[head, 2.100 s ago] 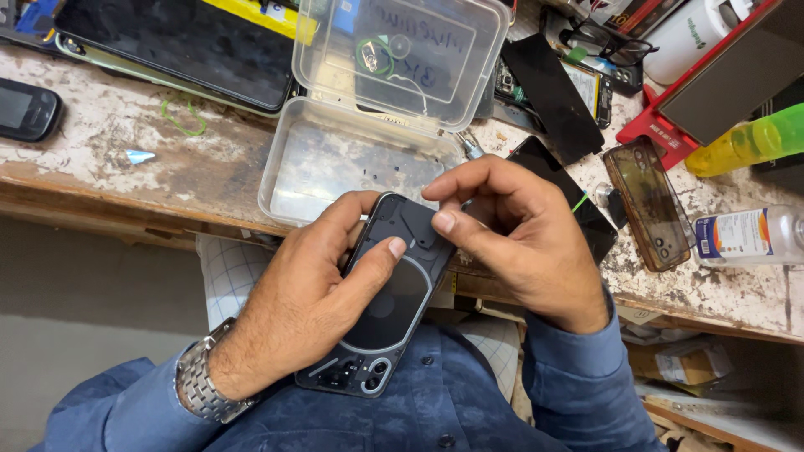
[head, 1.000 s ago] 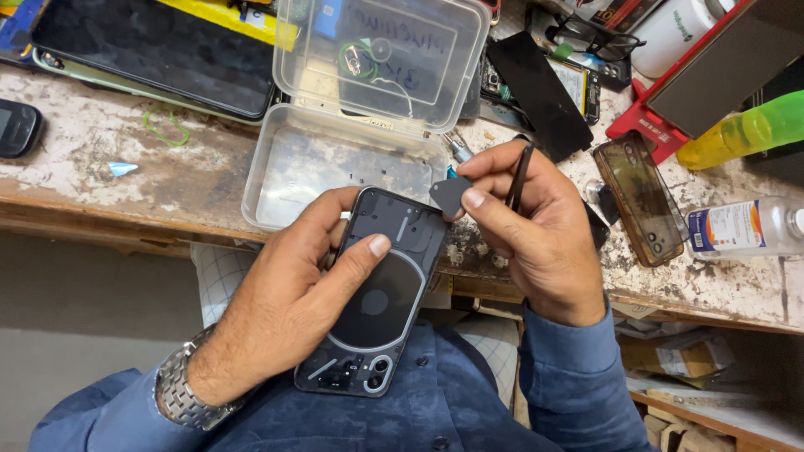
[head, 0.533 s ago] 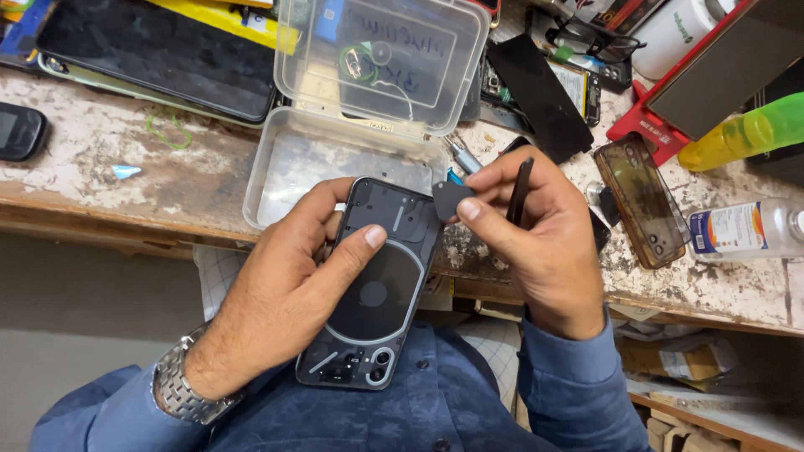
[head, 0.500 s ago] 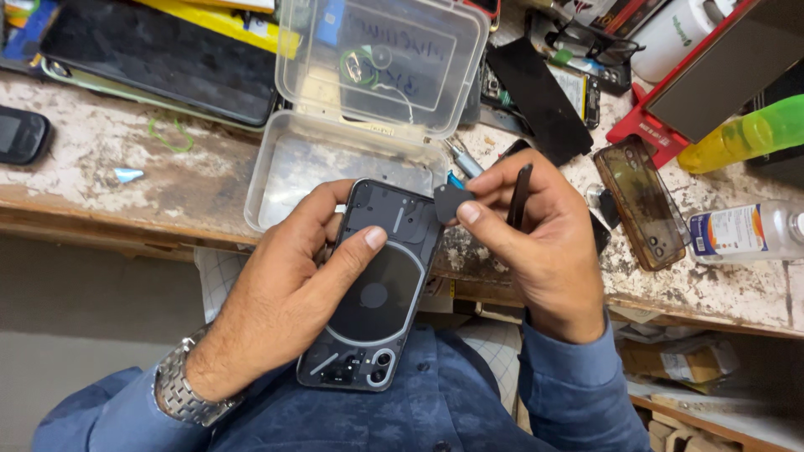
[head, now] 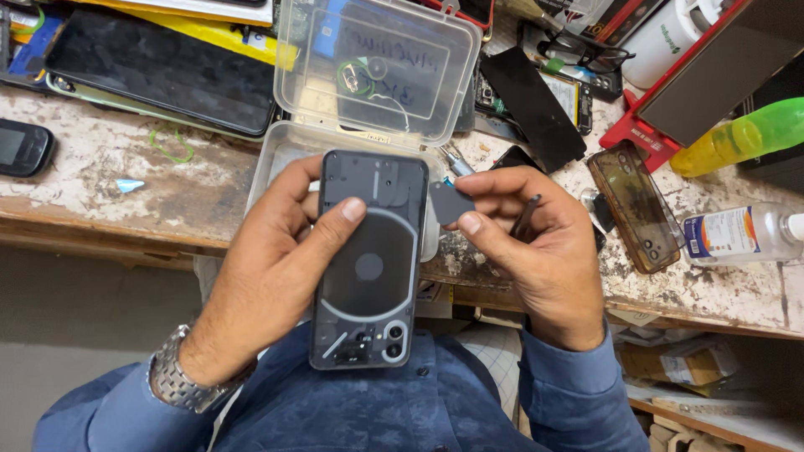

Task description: The person holds a disassembled smartphone back cover and uses a small black tool to press and adjust internal components. The person then picks up a second smartphone mounted on a red stand and operates its touchscreen, scrolling through apps and typing on the virtual keyboard.

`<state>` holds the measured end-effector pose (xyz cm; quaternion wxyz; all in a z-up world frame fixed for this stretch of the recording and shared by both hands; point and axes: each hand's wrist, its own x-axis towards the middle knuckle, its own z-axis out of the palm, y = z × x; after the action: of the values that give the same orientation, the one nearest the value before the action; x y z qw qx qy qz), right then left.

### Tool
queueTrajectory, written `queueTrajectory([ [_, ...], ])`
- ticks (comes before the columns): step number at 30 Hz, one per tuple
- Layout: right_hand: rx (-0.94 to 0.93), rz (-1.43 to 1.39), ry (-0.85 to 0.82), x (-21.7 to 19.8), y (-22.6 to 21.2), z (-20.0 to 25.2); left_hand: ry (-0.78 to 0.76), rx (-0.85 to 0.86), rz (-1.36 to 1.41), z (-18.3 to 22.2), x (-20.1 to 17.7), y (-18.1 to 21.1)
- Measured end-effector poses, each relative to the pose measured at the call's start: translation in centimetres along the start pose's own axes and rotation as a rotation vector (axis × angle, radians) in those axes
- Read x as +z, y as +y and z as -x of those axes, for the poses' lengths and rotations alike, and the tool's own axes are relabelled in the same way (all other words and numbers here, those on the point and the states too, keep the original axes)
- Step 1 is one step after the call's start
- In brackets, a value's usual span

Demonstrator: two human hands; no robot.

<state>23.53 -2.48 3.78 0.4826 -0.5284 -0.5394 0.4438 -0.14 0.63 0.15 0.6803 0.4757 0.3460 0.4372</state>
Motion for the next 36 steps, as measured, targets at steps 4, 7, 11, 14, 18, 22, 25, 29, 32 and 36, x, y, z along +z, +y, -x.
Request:
queueTrajectory([
  [4,-0.023,0.022,0.027,-0.2,0.1,0.3,0.01,0.018,-0.029,-0.3,-0.2,0.4],
  [7,-0.02,0.006,0.036,-0.5,0.3,0.5,0.008,0.047,-0.042,-0.5,-0.3,0.5],
  [11,-0.049,-0.034,0.056,-0.6,0.7,0.4,0.004,0.076,-0.005,-0.7,-0.2,0.7],
  [14,-0.055,-0.064,0.067,-1.1,0.9,0.9,-0.003,0.114,-0.019,-1.0,-0.7,0.4],
  [18,-0.081,-0.095,0.067,-1.4,1.3,1.6,-0.002,0.203,-0.002,-1.3,-1.3,0.1],
  [22,-0.071,-0.066,0.098,-1.5,1.7,2.2,0.016,0.266,0.065,-2.1,-1.3,0.1],
  [25,-0.078,-0.002,0.127,-1.3,2.1,2.8,0.008,0.301,0.11,-2.5,-1.4,0.0],
  [29,-0.091,0.069,0.139,-1.0,2.5,3.5,0.014,0.317,0.129,-2.5,-1.4,-0.3],
  [32,-0.073,0.162,0.149,-0.7,2.5,3.9,0.007,0.354,0.147,-2.6,-1.3,-0.4],
  [36,-0.1,0.165,0.145,0.2,2.5,4.3,0.024,0.339,0.14,-2.5,-1.1,-0.3],
])
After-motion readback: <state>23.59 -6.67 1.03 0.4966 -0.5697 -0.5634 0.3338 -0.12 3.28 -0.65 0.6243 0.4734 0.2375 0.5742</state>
